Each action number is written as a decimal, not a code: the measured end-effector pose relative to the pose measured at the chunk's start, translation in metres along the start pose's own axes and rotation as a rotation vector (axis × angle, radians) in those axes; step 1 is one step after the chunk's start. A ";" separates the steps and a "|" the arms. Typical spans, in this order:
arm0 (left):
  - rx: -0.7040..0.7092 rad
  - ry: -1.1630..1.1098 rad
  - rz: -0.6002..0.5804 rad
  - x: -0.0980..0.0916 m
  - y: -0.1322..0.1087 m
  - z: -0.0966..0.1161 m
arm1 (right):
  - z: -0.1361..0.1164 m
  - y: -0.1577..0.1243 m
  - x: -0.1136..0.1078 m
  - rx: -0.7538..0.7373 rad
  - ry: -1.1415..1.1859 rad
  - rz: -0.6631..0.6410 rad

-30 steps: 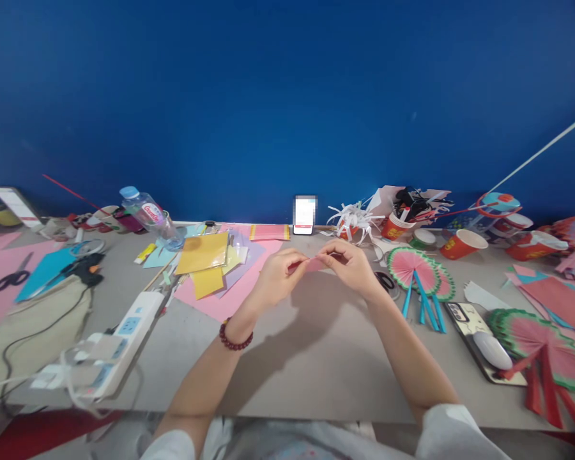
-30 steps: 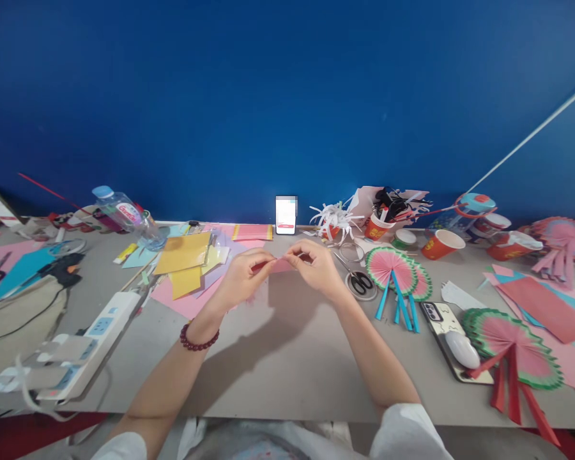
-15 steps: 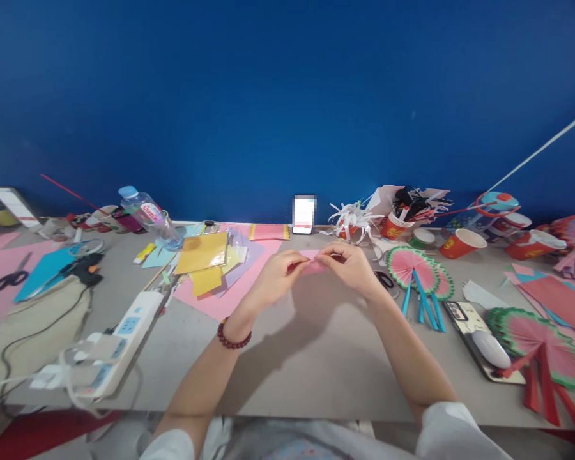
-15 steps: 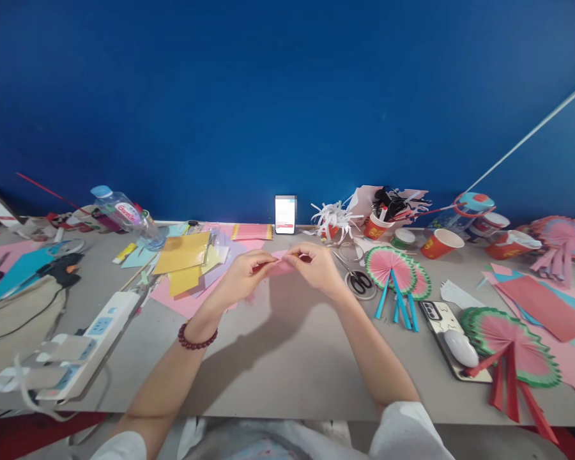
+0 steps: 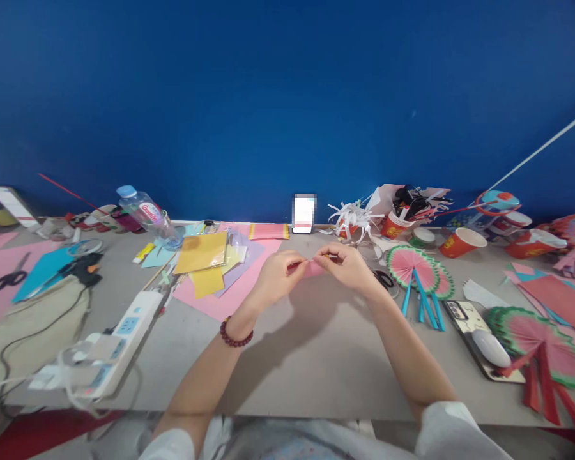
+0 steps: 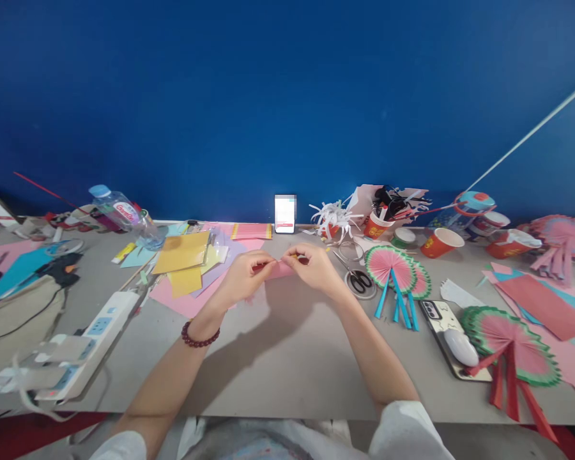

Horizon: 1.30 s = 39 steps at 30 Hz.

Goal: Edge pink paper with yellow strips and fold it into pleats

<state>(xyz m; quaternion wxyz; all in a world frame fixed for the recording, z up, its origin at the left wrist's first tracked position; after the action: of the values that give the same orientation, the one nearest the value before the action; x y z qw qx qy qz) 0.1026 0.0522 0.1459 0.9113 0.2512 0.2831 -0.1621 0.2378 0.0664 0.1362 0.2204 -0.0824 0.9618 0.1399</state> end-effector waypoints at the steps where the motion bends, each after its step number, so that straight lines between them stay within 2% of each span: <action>1: -0.009 0.003 0.000 0.000 0.000 -0.001 | 0.001 0.000 0.001 0.020 0.015 -0.016; 4: -0.008 0.005 -0.009 0.002 -0.001 0.000 | 0.002 0.000 0.002 0.048 0.036 -0.041; 7: 0.008 0.025 -0.034 0.005 0.000 0.000 | -0.002 0.000 0.002 0.009 -0.022 -0.046; 14: -0.005 0.080 -0.058 0.003 0.001 -0.005 | -0.008 -0.002 -0.002 -0.066 -0.200 0.023; 19: -0.055 0.066 -0.049 -0.001 0.001 -0.010 | -0.008 -0.002 -0.002 -0.062 -0.204 0.019; 27: -0.040 0.144 -0.012 -0.002 0.000 -0.006 | -0.009 -0.002 -0.001 -0.043 -0.179 0.004; 33: -0.029 0.132 -0.090 0.005 0.000 -0.008 | -0.011 -0.002 0.004 -0.055 -0.168 -0.056; 39: -0.023 0.114 -0.104 0.001 0.001 -0.012 | -0.007 0.000 -0.001 -0.048 -0.190 -0.001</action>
<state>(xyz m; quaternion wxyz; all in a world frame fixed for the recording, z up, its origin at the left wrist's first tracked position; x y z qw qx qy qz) 0.0990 0.0596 0.1375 0.8869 0.2343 0.3492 -0.1913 0.2355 0.0646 0.1428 0.3087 -0.0744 0.9329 0.1699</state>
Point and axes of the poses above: each hand's wrist, its own y-axis towards the middle knuckle, its own x-axis out of the palm, z = x × y, the point moved 8 cm from there along y, towards the middle knuckle, and after that the axes turned 4 degrees about x, right-handed, at the moved point
